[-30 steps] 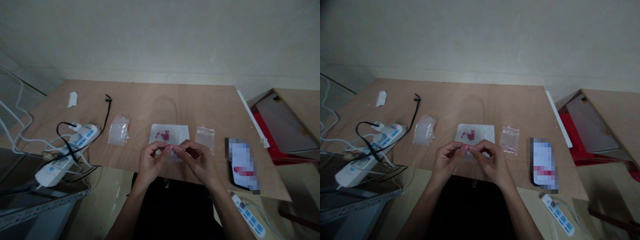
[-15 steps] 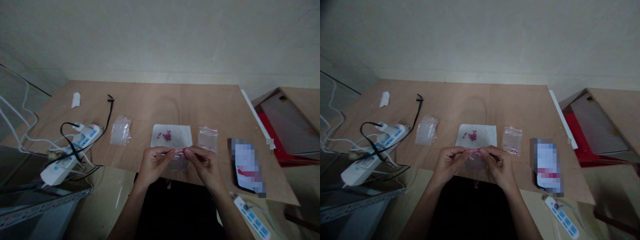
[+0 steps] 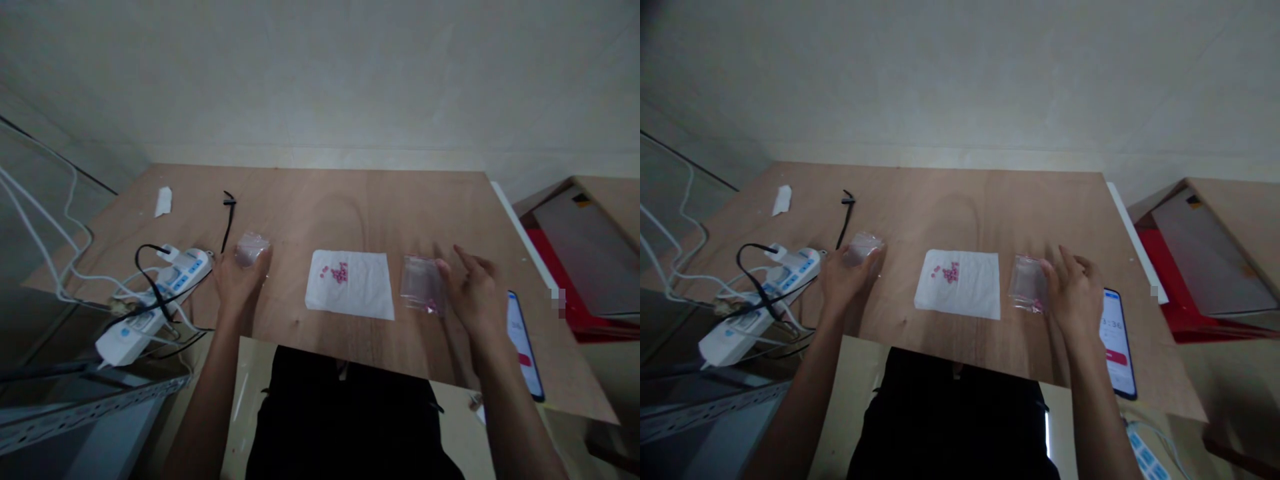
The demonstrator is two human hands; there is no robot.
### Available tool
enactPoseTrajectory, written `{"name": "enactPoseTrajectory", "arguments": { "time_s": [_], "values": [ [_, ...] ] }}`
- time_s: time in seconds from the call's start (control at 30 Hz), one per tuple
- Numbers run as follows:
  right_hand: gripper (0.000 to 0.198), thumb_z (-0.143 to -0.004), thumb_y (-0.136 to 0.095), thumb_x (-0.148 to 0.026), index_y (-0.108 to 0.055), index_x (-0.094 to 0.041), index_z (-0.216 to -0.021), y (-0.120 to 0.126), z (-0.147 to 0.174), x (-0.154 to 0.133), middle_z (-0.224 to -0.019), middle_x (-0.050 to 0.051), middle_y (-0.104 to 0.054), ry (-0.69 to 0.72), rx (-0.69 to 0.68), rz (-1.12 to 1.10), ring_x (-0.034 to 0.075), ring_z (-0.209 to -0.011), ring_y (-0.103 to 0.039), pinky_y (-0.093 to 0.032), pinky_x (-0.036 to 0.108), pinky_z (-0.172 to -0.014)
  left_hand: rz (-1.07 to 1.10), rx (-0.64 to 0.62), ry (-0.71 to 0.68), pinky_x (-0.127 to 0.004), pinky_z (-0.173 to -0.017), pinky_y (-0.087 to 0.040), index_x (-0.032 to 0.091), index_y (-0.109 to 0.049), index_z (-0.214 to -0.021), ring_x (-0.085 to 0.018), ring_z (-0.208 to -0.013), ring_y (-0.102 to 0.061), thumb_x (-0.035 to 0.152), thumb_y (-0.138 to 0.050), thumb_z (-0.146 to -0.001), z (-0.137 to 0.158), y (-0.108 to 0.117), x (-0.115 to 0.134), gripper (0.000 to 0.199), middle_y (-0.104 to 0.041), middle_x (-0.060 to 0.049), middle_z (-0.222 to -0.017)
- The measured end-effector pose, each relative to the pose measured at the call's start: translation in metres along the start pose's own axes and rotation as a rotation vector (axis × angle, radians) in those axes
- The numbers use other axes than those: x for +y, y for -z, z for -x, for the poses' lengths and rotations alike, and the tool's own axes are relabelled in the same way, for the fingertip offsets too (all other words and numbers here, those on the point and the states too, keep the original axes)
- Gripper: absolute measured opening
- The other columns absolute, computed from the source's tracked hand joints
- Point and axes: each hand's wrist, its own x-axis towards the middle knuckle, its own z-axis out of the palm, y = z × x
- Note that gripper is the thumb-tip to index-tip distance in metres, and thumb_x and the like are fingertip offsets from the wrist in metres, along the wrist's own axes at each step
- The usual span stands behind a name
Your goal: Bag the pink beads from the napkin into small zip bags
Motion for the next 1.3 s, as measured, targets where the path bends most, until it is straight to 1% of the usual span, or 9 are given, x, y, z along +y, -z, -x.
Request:
{"name": "enactPoseTrajectory", "arguments": {
  "time_s": [0.1,0.23,0.53,0.7,0.83,0.93,1.07,1.17,1.3],
  "values": [
    [0.060,-0.089,-0.046,-0.058,-0.065,-0.010,-0.120,-0.005,0.006,-0.003,-0.118,0.024,-0.061,0.055,0.068,0.019,0.038,-0.111,-0.057,-0.045,0.059,-0.093,0.005,-0.002,-0.048,-0.056,-0.102,-0.038,0.004,-0.058,-0.114,-0.043,-0.120,-0.052,0.056,-0.061,-0.078,0.001,-0.001,0.000,0.063,-0.063,-0.024,-0.120],
    [0.050,-0.091,-0.046,-0.049,-0.066,-0.010,-0.116,-0.008,0.017,-0.025,-0.117,0.022,-0.062,0.128,0.039,-0.119,0.035,-0.111,-0.056,-0.045,0.057,-0.096,0.022,0.148,-0.156,-0.053,-0.108,-0.033,0.013,-0.060,-0.112,-0.036,-0.122,-0.052,0.046,-0.069,-0.075,0.006,-0.004,-0.005,0.051,-0.063,-0.018,-0.123],
    [0.021,-0.092,-0.054,-0.029,-0.069,-0.024,-0.106,-0.006,0.032,-0.123,-0.118,0.009,-0.066,0.301,-0.192,-0.621,0.024,-0.109,-0.061,-0.053,0.041,-0.088,0.253,0.214,-0.624,-0.043,-0.094,-0.049,0.019,-0.058,-0.114,-0.026,-0.106,-0.065,0.042,-0.076,-0.074,0.041,0.013,0.022,0.049,-0.069,-0.009,-0.112],
    [0.022,-0.092,-0.053,-0.034,-0.066,-0.022,-0.105,-0.030,0.020,-0.151,-0.110,0.007,-0.070,0.209,-0.590,-0.958,0.017,-0.092,-0.066,-0.053,0.030,-0.075,0.328,0.162,-0.680,-0.040,-0.085,-0.054,0.020,-0.058,-0.113,-0.024,-0.096,-0.068,0.042,-0.075,-0.076,0.061,0.016,0.038,0.046,-0.070,-0.007,-0.103],
    [0.018,-0.081,-0.067,-0.036,-0.064,-0.020,-0.090,-0.046,0.012,-0.148,-0.086,0.001,-0.070,0.101,-0.972,-1.233,0.012,-0.074,-0.064,-0.051,0.025,-0.066,0.374,0.046,-0.696,-0.038,-0.085,-0.055,0.020,-0.055,-0.115,-0.023,-0.097,-0.067,0.038,-0.074,-0.078,0.070,0.018,0.037,0.045,-0.069,-0.007,-0.105],
    [0.018,-0.073,-0.074,-0.029,-0.061,-0.020,-0.082,-0.043,0.011,-0.142,-0.070,-0.003,-0.067,0.051,-1.126,-1.307,0.009,-0.059,-0.060,-0.049,0.023,-0.058,0.397,-0.034,-0.715,-0.038,-0.086,-0.054,0.021,-0.053,-0.116,-0.023,-0.099,-0.065,0.034,-0.074,-0.078,0.074,0.021,0.034,0.046,-0.068,-0.007,-0.107],
    [0.003,-0.077,-0.066,-0.020,-0.067,-0.018,-0.075,-0.034,0.015,-0.136,-0.064,-0.003,-0.063,0.124,-1.079,-1.210,0.008,-0.056,-0.056,-0.046,0.022,-0.056,0.338,-0.170,-0.702,-0.040,-0.088,-0.053,0.023,-0.048,-0.125,-0.023,-0.101,-0.062,0.035,-0.075,-0.077,0.079,0.030,0.037,0.057,-0.062,-0.008,-0.108],
    [0.013,-0.078,-0.061,-0.018,-0.074,-0.017,-0.080,-0.030,0.022,-0.131,-0.073,0.000,-0.067,0.207,-1.017,-1.102,0.009,-0.061,-0.058,-0.046,0.023,-0.058,0.258,-0.274,-0.661,-0.045,-0.091,-0.051,0.024,-0.036,-0.138,-0.026,-0.105,-0.059,0.040,-0.075,-0.074,0.086,0.038,0.045,0.077,-0.056,-0.010,-0.113],
    [0.014,-0.070,-0.073,-0.021,-0.075,-0.017,-0.084,-0.026,0.034,-0.127,-0.075,0.001,-0.070,0.156,-0.977,-0.935,0.012,-0.066,-0.062,-0.048,0.025,-0.062,0.189,-0.335,-0.646,-0.051,-0.096,-0.047,0.023,-0.033,-0.142,-0.032,-0.114,-0.053,0.047,-0.076,-0.070,0.097,0.038,0.054,0.087,-0.052,-0.013,-0.121]
  ]
}}
